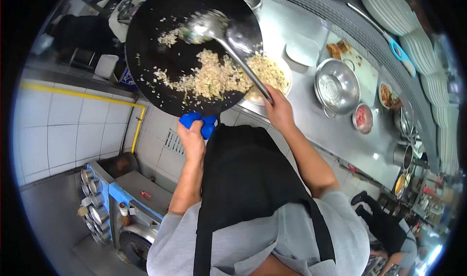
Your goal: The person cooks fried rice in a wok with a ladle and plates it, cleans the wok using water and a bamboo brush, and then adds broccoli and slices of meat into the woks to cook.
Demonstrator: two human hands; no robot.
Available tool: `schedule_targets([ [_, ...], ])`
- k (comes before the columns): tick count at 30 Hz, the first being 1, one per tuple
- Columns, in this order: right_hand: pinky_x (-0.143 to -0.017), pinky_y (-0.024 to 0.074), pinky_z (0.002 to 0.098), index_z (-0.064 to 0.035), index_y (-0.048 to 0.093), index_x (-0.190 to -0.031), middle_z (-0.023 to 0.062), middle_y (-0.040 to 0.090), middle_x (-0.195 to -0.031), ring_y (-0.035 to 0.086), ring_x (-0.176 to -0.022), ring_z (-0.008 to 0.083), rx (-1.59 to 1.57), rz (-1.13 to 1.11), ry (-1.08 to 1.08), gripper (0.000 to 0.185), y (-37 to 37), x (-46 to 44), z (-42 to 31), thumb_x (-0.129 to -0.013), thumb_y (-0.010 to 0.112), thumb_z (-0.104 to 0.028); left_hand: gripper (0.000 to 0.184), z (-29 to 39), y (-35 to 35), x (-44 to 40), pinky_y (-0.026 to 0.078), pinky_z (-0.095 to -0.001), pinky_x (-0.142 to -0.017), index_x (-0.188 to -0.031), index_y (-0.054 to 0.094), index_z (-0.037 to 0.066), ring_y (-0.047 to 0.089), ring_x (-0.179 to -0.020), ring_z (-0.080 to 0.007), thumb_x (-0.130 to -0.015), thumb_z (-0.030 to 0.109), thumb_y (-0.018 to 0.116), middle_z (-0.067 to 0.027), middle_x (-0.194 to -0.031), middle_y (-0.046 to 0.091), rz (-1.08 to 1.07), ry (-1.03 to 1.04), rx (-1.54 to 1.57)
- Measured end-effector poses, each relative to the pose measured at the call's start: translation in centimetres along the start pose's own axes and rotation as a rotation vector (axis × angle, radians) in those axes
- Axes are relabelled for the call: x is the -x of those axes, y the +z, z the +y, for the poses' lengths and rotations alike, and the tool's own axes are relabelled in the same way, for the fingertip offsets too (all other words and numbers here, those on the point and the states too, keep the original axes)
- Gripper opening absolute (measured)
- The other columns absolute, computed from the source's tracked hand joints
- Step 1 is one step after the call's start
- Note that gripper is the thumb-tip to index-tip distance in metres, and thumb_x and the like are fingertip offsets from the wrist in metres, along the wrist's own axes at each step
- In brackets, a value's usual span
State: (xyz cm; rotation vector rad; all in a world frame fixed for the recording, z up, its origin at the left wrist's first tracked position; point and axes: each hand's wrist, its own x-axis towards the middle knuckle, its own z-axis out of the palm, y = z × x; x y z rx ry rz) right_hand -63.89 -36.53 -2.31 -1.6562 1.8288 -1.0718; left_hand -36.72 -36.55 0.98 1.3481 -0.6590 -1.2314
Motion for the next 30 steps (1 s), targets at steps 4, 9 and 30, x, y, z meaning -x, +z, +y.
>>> schedule_targets([
  [4,-0.081,0.0536,0.0387,-0.0139,0.057,-0.142,0.0150,0.066,-0.107,0.066,-0.088,0.0325,0.058,-0.015,-0.087,0.052,0.1,0.4,2.4,-0.091,0.067,-0.005,0.026,-0.2,0.2,-0.1,0.056,-0.0277,-0.059,-0.110,0.055,0.000,0.064,-0.071,-0.0163,-0.085,-0.006,0.058,-0.0082,-0.095,0.061,-0.022,0.050,0.013],
  [9,-0.078,0.0543,0.0417,-0.0210,0.059,-0.142,0.0115,0.064,-0.098,0.066,-0.084,0.0324,0.234,-0.045,0.146,0.059,-5.8,9.3,7.5,-0.088,0.065,0.000,0.026,-1.2,0.6,-1.1,0.056,-0.0283,-0.060,-0.111,0.055,-0.001,0.064,-0.072,-0.0163,-0.085,-0.006,0.057,-0.0090,-0.096,0.062,0.028,0.093,0.026],
  [30,-0.074,0.0530,0.0406,-0.0201,0.061,-0.139,0.0112,0.061,-0.092,0.064,-0.079,0.0302,0.149,-0.095,0.093,0.054,-5.2,7.2,4.2,-0.089,0.064,-0.002,0.023,-1.6,1.1,-1.1,0.058,-0.0299,-0.063,-0.107,0.057,-0.002,0.065,-0.074,-0.0182,-0.084,-0.005,0.058,-0.0096,-0.096,0.063,0.023,0.128,0.051],
])
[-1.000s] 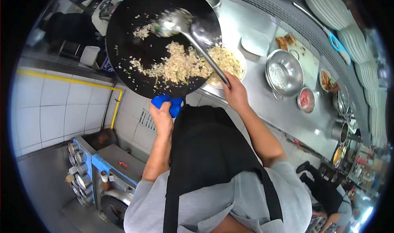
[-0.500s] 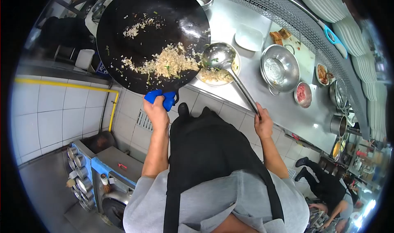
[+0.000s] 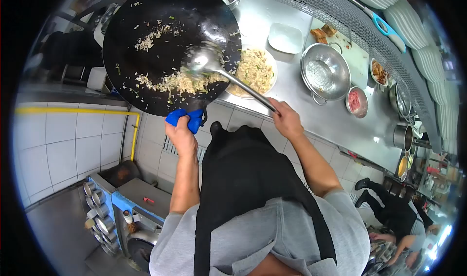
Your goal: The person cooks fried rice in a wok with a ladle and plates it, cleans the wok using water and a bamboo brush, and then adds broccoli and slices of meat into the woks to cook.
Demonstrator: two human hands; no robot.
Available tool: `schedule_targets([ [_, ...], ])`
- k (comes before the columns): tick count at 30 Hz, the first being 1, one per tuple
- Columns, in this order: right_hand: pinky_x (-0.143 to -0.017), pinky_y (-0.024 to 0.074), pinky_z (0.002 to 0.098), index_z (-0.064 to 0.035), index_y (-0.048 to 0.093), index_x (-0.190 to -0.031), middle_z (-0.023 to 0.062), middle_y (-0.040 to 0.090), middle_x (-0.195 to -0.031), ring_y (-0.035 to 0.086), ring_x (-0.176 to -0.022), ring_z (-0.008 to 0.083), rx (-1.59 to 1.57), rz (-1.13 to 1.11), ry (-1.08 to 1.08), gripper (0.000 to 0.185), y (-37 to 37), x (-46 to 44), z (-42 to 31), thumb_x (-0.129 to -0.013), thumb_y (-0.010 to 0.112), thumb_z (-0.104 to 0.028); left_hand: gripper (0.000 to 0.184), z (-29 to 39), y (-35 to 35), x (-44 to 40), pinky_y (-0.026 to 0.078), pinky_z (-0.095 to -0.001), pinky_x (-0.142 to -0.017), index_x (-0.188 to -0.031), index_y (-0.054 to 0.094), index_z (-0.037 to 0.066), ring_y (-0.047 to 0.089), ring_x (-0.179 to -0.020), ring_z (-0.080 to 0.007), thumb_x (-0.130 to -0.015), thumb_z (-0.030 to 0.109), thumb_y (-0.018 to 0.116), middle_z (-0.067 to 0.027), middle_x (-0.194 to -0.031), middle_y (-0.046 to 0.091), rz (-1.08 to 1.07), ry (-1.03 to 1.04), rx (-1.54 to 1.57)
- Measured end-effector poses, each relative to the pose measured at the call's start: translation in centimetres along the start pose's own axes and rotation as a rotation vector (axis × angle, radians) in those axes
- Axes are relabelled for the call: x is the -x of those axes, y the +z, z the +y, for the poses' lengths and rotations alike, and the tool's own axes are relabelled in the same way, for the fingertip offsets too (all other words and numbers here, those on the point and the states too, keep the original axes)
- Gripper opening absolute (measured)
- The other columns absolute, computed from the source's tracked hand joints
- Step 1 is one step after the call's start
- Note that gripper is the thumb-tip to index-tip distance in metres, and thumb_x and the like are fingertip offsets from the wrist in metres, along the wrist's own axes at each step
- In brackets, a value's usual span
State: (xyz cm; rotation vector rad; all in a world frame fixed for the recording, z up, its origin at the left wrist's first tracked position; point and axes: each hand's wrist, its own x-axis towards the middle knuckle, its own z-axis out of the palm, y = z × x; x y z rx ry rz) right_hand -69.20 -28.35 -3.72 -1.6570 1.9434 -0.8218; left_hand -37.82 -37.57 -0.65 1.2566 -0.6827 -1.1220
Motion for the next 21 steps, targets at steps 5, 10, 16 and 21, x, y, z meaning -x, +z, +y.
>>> schedule_targets([
  [5,-0.074,0.0519,0.0383,-0.0200,0.060,-0.142,0.0116,0.058,-0.086,0.061,-0.075,0.0292,0.231,0.084,0.072,0.057,-3.2,5.4,5.7,-0.088,0.064,0.001,0.025,0.2,0.7,0.0,0.057,-0.0291,-0.061,-0.109,0.057,-0.002,0.065,-0.072,-0.0173,-0.085,-0.005,0.059,-0.0092,-0.095,0.063,0.047,-0.019,-0.003],
  [10,-0.073,0.0533,0.0350,-0.0196,0.065,-0.137,0.0098,0.060,-0.087,0.061,-0.073,0.0252,0.149,0.138,0.156,0.057,-4.2,7.4,4.6,-0.085,0.065,0.004,0.030,-1.0,-0.2,-1.0,0.056,-0.0282,-0.064,-0.114,0.056,-0.001,0.064,-0.076,-0.0154,-0.084,-0.004,0.060,-0.0078,-0.098,0.063,0.023,-0.002,-0.047],
  [16,-0.073,0.0533,0.0335,-0.0147,0.064,-0.138,0.0126,0.066,-0.094,0.063,-0.074,0.0243,-0.253,0.040,-0.005,0.053,2.6,-0.1,-3.4,-0.087,0.066,0.003,0.030,0.1,0.2,-0.3,0.054,-0.0282,-0.076,-0.113,0.057,0.003,0.063,-0.088,-0.0144,-0.084,-0.004,0.059,-0.0053,-0.101,0.063,-0.007,-0.012,0.016],
  [21,-0.075,0.0519,0.0303,-0.0111,0.059,-0.142,0.0108,0.067,-0.104,0.062,-0.080,0.0170,-0.351,-0.232,-0.083,0.053,3.3,-3.6,-8.2,-0.091,0.068,-0.002,0.028,-0.7,0.1,-0.8,0.056,-0.0281,-0.068,-0.112,0.057,0.003,0.062,-0.081,-0.0139,-0.085,-0.004,0.059,-0.0055,-0.099,0.061,-0.039,-0.024,0.042],
])
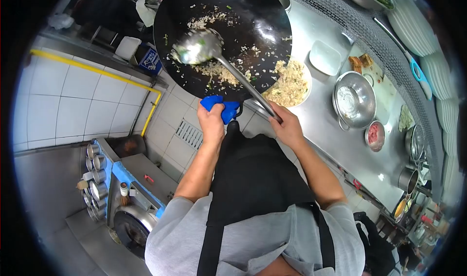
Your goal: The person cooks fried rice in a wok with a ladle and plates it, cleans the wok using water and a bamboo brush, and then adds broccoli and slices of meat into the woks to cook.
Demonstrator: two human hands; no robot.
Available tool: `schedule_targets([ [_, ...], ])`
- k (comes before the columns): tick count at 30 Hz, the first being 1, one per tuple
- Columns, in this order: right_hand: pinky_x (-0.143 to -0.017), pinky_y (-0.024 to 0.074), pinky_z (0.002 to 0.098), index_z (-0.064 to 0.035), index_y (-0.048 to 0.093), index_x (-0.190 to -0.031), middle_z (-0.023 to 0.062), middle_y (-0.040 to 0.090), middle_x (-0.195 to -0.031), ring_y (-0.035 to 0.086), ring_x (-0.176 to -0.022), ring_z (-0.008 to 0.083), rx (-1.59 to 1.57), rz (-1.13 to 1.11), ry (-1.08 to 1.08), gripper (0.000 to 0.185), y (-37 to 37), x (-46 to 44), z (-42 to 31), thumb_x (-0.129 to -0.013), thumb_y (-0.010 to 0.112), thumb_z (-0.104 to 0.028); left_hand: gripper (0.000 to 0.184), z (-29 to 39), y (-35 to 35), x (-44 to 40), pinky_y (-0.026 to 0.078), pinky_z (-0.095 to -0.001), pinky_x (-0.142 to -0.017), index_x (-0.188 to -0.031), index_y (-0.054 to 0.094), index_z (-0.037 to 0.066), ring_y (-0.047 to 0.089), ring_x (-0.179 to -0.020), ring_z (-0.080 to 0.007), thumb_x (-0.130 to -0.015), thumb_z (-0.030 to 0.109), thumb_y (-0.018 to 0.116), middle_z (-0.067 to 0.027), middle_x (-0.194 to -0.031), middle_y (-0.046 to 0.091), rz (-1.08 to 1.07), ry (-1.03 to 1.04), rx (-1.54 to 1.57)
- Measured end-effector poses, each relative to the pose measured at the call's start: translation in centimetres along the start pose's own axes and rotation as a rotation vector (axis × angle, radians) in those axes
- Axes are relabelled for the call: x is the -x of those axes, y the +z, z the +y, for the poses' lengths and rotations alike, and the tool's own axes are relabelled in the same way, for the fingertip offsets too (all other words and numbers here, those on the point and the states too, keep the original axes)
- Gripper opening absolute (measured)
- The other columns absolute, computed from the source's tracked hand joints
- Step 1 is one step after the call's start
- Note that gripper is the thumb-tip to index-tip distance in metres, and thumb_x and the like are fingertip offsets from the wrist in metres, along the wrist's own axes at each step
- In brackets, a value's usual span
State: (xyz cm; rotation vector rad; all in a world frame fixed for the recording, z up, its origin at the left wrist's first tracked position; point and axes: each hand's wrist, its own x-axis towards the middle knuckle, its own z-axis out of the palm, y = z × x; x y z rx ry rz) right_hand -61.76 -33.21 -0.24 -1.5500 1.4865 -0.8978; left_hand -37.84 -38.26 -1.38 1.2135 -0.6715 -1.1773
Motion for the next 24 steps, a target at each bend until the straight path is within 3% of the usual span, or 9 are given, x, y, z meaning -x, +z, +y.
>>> schedule_targets([
  [3,-0.074,0.0519,0.0329,-0.0142,0.059,-0.144,0.0127,0.062,-0.090,0.061,-0.075,0.0243,0.360,0.067,-0.055,0.057,-4.2,4.1,5.5,-0.089,0.066,0.000,0.029,1.7,0.7,0.4,0.056,-0.0285,-0.070,-0.113,0.056,0.002,0.062,-0.083,-0.0142,-0.085,-0.004,0.059,-0.0058,-0.099,0.061,0.013,-0.053,-0.008],
  [7,-0.074,0.0539,0.0394,-0.0173,0.060,-0.143,0.0121,0.062,-0.089,0.064,-0.078,0.0311,0.544,0.167,0.149,0.060,-10.3,10.8,7.6,-0.086,0.066,0.003,0.030,1.3,0.4,-0.2,0.055,-0.0290,-0.074,-0.113,0.056,0.002,0.062,-0.087,-0.0148,-0.084,-0.004,0.059,-0.0062,-0.100,0.061,0.038,-0.012,-0.066],
  [10,-0.077,0.0552,0.0366,-0.0151,0.058,-0.144,0.0135,0.068,-0.099,0.069,-0.085,0.0280,0.534,0.160,0.238,0.058,-10.0,9.4,6.1,-0.089,0.067,0.000,0.030,0.6,0.3,-0.4,0.055,-0.0290,-0.075,-0.114,0.056,0.002,0.062,-0.088,-0.0146,-0.084,-0.003,0.060,-0.0061,-0.101,0.061,0.036,0.010,-0.074],
  [14,-0.087,0.0557,0.0319,-0.0124,0.053,-0.149,0.0203,0.069,-0.127,0.072,-0.101,0.0273,0.197,0.238,-0.009,0.058,-3.7,-0.3,4.3,-0.093,0.065,-0.003,0.032,1.4,0.8,0.2,0.053,-0.0287,-0.079,-0.115,0.056,0.002,0.061,-0.089,-0.0145,-0.084,-0.004,0.059,-0.0060,-0.102,0.061,0.025,-0.052,-0.002],
  [16,-0.088,0.0551,0.0338,-0.0125,0.050,-0.151,0.0203,0.069,-0.127,0.071,-0.104,0.0290,0.083,0.227,-0.107,0.060,-0.4,-4.7,2.0,-0.093,0.064,-0.003,0.034,0.6,0.4,-0.2,0.053,-0.0286,-0.079,-0.117,0.056,0.002,0.061,-0.089,-0.0142,-0.084,-0.004,0.059,-0.0063,-0.103,0.061,0.000,-0.023,-0.011],
  [18,-0.089,0.0543,0.0350,-0.0148,0.047,-0.153,0.0210,0.067,-0.130,0.071,-0.106,0.0302,-0.055,0.037,0.273,0.062,0.9,-6.5,-3.3,-0.094,0.062,-0.004,0.035,0.7,0.4,0.2,0.053,-0.0285,-0.079,-0.118,0.056,0.001,0.061,-0.090,-0.0140,-0.084,-0.005,0.059,-0.0064,-0.104,0.061,-0.023,-0.014,-0.024],
  [22,-0.085,0.0562,0.0372,-0.0191,0.046,-0.154,0.0202,0.067,-0.128,0.071,-0.097,0.0326,0.158,-0.023,0.023,0.064,0.1,-2.6,-1.0,-0.093,0.061,-0.004,0.036,1.4,1.2,-0.5,0.053,-0.0281,-0.079,-0.119,0.056,0.001,0.061,-0.091,-0.0138,-0.084,-0.004,0.059,-0.0058,-0.104,0.061,-0.036,0.011,-0.047],
  [24,-0.083,0.0574,0.0384,-0.0203,0.048,-0.153,0.0194,0.069,-0.122,0.071,-0.091,0.0332,0.348,-0.034,0.003,0.066,-2.5,1.8,1.8,-0.092,0.062,-0.003,0.036,1.0,0.6,-0.9,0.053,-0.0282,-0.079,-0.120,0.056,0.001,0.061,-0.091,-0.0139,-0.084,-0.004,0.059,-0.0055,-0.104,0.061,-0.030,-0.004,-0.039],
])
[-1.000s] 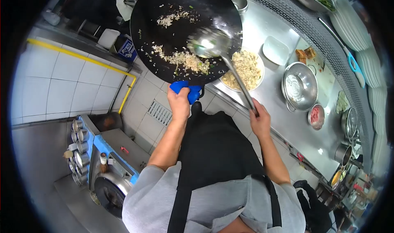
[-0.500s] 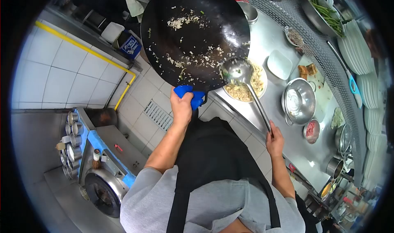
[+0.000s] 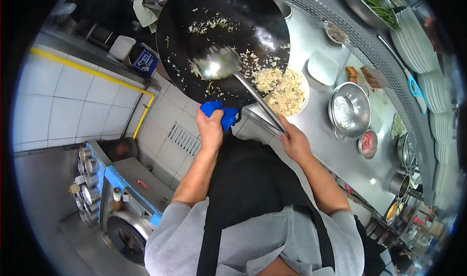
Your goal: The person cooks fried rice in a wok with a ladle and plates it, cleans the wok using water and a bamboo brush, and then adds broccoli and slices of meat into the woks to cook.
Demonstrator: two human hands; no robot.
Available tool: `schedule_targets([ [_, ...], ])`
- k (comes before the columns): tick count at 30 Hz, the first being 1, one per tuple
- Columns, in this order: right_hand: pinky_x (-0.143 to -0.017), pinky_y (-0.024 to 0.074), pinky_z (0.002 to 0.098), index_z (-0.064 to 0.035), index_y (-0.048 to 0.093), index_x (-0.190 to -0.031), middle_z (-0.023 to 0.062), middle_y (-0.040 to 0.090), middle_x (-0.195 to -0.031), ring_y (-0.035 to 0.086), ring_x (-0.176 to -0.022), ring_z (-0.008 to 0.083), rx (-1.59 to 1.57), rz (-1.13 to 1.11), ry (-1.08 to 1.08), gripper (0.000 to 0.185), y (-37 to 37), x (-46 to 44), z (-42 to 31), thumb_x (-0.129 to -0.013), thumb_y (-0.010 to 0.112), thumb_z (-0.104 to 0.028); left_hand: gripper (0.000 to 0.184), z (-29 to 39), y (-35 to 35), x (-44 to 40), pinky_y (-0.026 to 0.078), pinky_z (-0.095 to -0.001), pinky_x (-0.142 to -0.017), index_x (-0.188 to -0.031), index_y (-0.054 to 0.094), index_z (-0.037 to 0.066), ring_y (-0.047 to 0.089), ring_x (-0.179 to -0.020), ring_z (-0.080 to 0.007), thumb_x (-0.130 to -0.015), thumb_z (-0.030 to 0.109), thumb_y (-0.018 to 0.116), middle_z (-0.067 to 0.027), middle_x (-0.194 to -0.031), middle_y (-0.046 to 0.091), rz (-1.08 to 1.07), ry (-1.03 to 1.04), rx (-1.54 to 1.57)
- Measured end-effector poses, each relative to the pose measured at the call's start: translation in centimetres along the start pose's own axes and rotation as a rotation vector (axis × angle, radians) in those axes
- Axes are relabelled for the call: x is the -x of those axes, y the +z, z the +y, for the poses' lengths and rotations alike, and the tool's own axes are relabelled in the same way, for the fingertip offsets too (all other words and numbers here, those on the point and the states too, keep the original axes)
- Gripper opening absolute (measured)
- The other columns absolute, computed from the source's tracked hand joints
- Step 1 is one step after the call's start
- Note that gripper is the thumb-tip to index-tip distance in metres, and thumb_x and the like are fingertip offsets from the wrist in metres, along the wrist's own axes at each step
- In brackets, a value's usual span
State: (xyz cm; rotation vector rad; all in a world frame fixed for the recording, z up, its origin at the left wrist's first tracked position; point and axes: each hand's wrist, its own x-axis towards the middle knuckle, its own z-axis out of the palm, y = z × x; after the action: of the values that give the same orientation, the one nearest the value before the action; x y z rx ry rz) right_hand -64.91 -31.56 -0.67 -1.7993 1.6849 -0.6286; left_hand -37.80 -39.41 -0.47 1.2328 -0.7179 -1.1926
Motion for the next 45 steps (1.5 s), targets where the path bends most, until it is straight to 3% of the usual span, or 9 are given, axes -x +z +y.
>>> schedule_targets([
  [6,-0.084,0.0563,0.0373,-0.0183,0.056,-0.147,0.0192,0.071,-0.112,0.072,-0.092,0.0307,0.056,-0.047,0.297,0.061,-5.6,5.1,2.7,-0.089,0.064,-0.001,0.032,-0.9,-0.3,-0.5,0.053,-0.0283,-0.077,-0.116,0.056,0.001,0.061,-0.088,-0.0136,-0.084,-0.003,0.060,-0.0054,-0.102,0.061,0.026,-0.006,-0.019],
  [9,-0.070,0.0513,0.0312,-0.0164,0.053,-0.151,0.0149,0.071,-0.102,0.057,-0.067,0.0169,-0.118,0.129,0.073,0.063,-1.8,-0.8,1.3,-0.091,0.066,-0.001,0.029,-1.0,-0.2,-0.3,0.054,-0.0281,-0.074,-0.113,0.056,0.001,0.061,-0.086,-0.0133,-0.085,-0.003,0.060,-0.0056,-0.101,0.061,0.020,-0.026,0.003],
  [11,-0.072,0.0518,0.0301,-0.0170,0.049,-0.153,0.0163,0.072,-0.113,0.059,-0.070,0.0137,-0.261,0.221,-0.108,0.066,1.4,-4.7,-1.1,-0.092,0.066,-0.001,0.027,0.0,0.2,-0.2,0.054,-0.0280,-0.072,-0.111,0.056,0.002,0.061,-0.084,-0.0130,-0.085,-0.003,0.060,-0.0057,-0.100,0.061,0.017,-0.015,-0.010],
  [19,-0.077,0.0544,0.0373,-0.0159,0.054,-0.148,0.0164,0.068,-0.101,0.065,-0.081,0.0313,0.024,0.052,-0.117,0.065,-1.1,2.6,1.9,-0.087,0.062,0.003,0.028,0.5,0.1,-1.0,0.053,-0.0277,-0.070,-0.112,0.056,0.002,0.061,-0.081,-0.0126,-0.085,-0.004,0.060,-0.0049,-0.098,0.061,-0.019,0.004,-0.007],
  [20,-0.087,0.0567,0.0399,-0.0179,0.056,-0.147,0.0169,0.071,-0.114,0.070,-0.099,0.0350,0.088,0.036,-0.021,0.067,-2.8,4.7,3.4,-0.085,0.061,0.005,0.028,0.5,0.1,-1.0,0.053,-0.0276,-0.070,-0.112,0.056,0.002,0.061,-0.082,-0.0127,-0.085,-0.004,0.059,-0.0049,-0.099,0.061,-0.029,0.012,0.007],
  [27,-0.072,0.0550,0.0371,-0.0205,0.057,-0.147,0.0122,0.065,-0.089,0.063,-0.073,0.0296,0.167,0.166,0.108,0.067,-7.0,6.9,5.2,-0.085,0.065,0.004,0.036,-0.3,-0.4,-0.9,0.053,-0.0277,-0.082,-0.119,0.056,0.002,0.062,-0.091,-0.0142,-0.084,-0.005,0.059,-0.0057,-0.105,0.062,-0.023,-0.033,0.019],
  [29,-0.072,0.0557,0.0380,-0.0217,0.057,-0.147,0.0111,0.066,-0.091,0.064,-0.074,0.0293,0.059,0.205,0.034,0.068,-4.1,2.9,3.5,-0.084,0.066,0.003,0.035,-0.5,-0.3,-0.8,0.053,-0.0276,-0.082,-0.119,0.056,0.002,0.062,-0.092,-0.0144,-0.084,-0.005,0.059,-0.0056,-0.105,0.062,-0.005,-0.016,0.006],
  [32,-0.089,0.0566,0.0408,-0.0227,0.057,-0.145,0.0146,0.069,-0.124,0.069,-0.103,0.0360,-0.160,0.183,-0.054,0.061,-0.1,-2.3,-0.4,-0.088,0.066,-0.003,0.033,-0.4,0.1,-0.3,0.055,-0.0285,-0.079,-0.117,0.056,0.001,0.064,-0.091,-0.0155,-0.085,-0.005,0.059,-0.0071,-0.103,0.063,0.014,-0.003,-0.038],
  [45,-0.074,0.0537,0.0403,-0.0245,0.055,-0.148,0.0114,0.060,-0.087,0.063,-0.078,0.0317,0.271,0.190,0.196,0.069,-9.0,10.8,7.6,-0.086,0.066,0.003,0.030,1.7,0.8,0.2,0.054,-0.0292,-0.080,-0.111,0.059,0.001,0.063,-0.087,-0.0160,-0.081,-0.003,0.061,-0.0053,-0.098,0.064,0.097,0.058,-0.058],
])
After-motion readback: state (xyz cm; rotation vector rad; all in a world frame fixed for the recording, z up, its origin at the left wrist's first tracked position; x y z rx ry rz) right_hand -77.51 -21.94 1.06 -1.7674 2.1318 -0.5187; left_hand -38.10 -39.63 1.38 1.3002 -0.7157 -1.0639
